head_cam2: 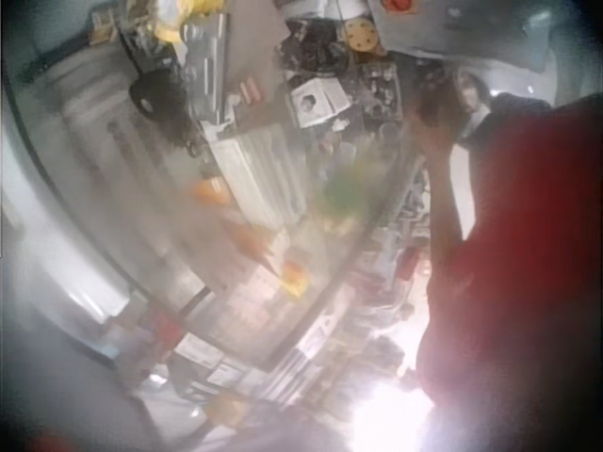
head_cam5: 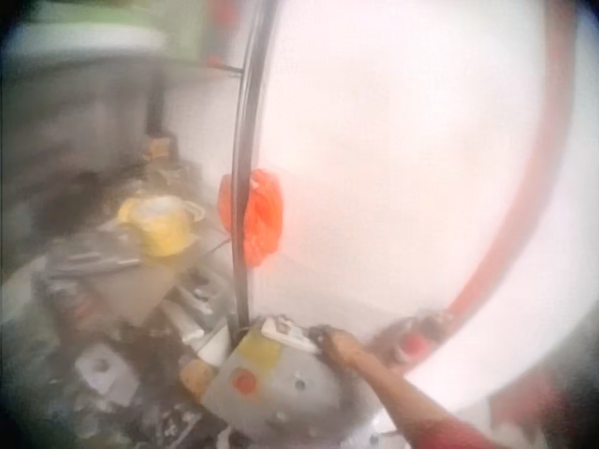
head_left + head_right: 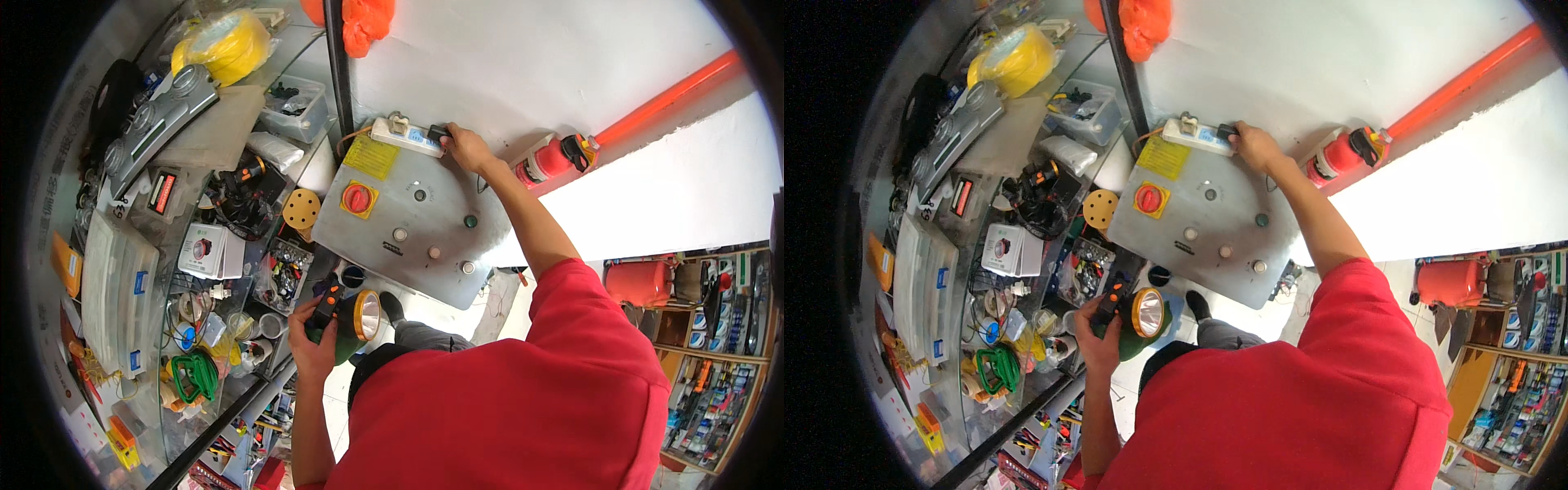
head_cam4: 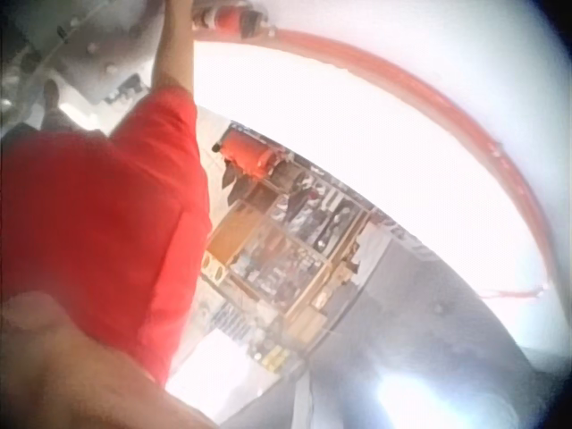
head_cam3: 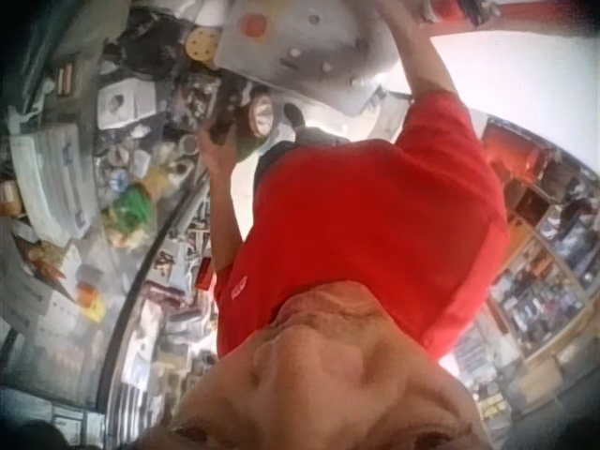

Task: The person carries a toolbox and a cardboard box from outside into a workshop, places them on a cart, then empties a bucket of mixed fasteners onto the floor. They sort the fasteners by hand into a bucket, repeatedly picking up handfuls and separating pieces.

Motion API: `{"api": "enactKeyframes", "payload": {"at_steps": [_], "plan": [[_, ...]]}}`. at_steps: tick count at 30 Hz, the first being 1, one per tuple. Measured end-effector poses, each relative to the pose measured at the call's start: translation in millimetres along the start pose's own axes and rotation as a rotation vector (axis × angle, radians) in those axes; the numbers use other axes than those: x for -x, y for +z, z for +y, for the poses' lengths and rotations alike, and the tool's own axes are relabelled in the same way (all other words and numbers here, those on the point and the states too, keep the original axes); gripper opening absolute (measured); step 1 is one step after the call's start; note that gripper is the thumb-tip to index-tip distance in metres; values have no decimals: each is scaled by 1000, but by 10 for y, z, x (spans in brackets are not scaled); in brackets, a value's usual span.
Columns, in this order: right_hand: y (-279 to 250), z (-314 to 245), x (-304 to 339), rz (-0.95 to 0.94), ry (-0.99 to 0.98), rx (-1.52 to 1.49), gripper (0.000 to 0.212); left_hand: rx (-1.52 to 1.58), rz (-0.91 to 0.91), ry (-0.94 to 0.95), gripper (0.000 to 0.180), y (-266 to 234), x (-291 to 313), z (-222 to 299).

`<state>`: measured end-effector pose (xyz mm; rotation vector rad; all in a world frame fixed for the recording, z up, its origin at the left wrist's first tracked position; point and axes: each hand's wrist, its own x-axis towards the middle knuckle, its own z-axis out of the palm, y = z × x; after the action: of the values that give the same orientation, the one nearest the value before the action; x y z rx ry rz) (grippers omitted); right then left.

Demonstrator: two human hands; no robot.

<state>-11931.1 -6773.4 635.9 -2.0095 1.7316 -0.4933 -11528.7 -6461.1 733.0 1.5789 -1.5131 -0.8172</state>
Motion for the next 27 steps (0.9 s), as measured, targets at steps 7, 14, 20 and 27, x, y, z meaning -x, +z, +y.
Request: {"api": "enactKeyframes", "payload": {"at_steps": [7,14,20,27], "plan": [[-24,-75,80,-81,-44,224,25,-31,-32,-10,40,29,-117,120],[46,-183,118,-19,-51,210,24,33,-90,100,35,335,-492,196],[8,-308,-68,-88,-19,359,22,93,-189,203,35,677,-862,269],[166,-298,-84,-20,89,155,29,100,-268,215,38,896,-1183,409]]}}
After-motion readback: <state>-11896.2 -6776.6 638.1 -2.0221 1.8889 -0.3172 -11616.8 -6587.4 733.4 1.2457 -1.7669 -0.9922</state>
